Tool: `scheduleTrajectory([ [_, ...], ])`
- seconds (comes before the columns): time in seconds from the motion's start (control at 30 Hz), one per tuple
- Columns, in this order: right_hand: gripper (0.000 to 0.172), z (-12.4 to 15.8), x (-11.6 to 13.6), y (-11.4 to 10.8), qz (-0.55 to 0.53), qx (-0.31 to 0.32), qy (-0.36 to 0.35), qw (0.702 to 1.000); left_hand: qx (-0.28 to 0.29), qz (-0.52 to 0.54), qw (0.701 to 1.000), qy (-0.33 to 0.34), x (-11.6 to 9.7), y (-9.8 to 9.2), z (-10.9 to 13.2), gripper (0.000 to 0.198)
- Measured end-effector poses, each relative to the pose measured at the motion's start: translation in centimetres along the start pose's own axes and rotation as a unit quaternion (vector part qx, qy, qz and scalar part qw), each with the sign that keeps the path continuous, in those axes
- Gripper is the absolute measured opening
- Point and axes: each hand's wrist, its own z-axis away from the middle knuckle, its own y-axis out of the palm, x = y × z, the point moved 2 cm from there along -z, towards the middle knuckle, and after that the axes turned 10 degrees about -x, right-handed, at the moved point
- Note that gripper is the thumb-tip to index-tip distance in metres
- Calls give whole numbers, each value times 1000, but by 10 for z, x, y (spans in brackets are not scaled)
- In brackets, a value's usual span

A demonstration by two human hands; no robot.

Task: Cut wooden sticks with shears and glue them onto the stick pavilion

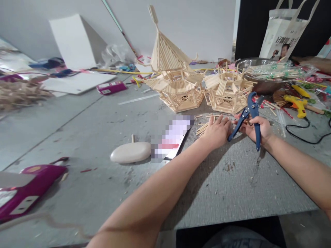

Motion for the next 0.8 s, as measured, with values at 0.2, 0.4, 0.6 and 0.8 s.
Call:
scheduleTrajectory([
  [0.2, 25, -9, -1, -3, -41, -16, 24, 999, -4, 7, 1000, -1, 1, -1, 4, 36],
  [0.4, 16, -12, 5, -10, -87, -123, -51, 987, 26, 8, 999, -22, 2, -7, 7, 40],
  [0.6, 12, -8, 20, -19, -65, -151, -87, 983, 74, -5, 993, -92, 13, -1, 9, 59],
  [0.8, 19, 2, 20, -10, -14, -66, -49, 997, 50, 7, 995, -86, 30, 5, 7, 57],
])
